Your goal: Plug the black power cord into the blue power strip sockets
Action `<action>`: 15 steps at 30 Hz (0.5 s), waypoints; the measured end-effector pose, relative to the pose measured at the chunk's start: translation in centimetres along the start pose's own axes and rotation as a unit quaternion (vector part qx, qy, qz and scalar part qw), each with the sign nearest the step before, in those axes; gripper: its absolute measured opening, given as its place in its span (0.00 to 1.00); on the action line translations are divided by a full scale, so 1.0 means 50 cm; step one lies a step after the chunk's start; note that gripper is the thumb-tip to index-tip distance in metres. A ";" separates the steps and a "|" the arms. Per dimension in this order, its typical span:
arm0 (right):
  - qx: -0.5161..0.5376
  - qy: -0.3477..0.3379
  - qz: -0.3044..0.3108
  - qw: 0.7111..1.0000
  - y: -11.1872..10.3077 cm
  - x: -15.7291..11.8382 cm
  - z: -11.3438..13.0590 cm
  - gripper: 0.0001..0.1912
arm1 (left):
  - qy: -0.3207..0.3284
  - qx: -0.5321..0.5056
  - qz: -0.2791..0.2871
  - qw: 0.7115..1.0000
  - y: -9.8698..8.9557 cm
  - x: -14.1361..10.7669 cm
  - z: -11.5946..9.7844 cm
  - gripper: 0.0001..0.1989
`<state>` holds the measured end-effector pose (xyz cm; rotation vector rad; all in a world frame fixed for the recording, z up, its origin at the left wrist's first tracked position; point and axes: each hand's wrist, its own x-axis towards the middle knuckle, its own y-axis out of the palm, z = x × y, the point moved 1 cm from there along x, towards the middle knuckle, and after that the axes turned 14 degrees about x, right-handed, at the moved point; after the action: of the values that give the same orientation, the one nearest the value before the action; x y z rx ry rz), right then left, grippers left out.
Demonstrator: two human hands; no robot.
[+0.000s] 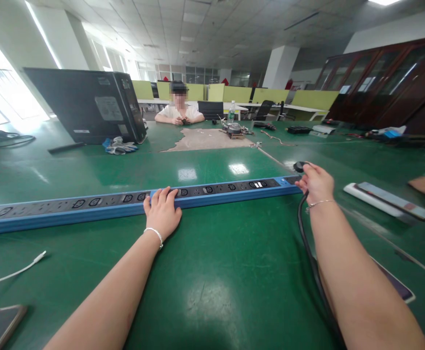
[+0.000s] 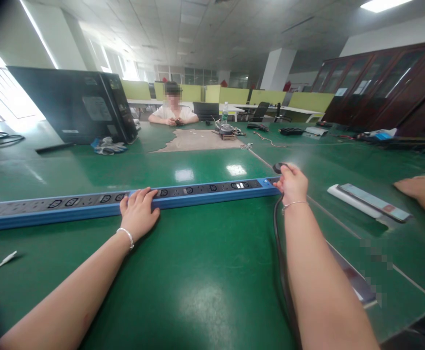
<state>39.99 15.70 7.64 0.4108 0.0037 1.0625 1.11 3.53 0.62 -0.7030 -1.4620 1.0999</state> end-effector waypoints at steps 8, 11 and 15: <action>-0.108 0.044 -0.005 0.993 -0.013 0.005 -0.043 0.16 | 0.009 -0.001 -0.016 1.000 0.000 -0.002 0.003 0.25; -0.138 0.050 0.007 0.989 -0.017 0.012 -0.065 0.16 | 0.007 0.000 -0.017 1.000 0.002 -0.002 0.002 0.25; -0.173 0.045 0.016 0.984 -0.028 0.024 -0.091 0.16 | 0.007 -0.003 -0.017 1.000 0.002 -0.002 0.002 0.25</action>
<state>40.87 17.64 3.21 0.0481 -0.1053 1.0883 1.04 3.45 0.51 -0.6851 -1.4611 1.0635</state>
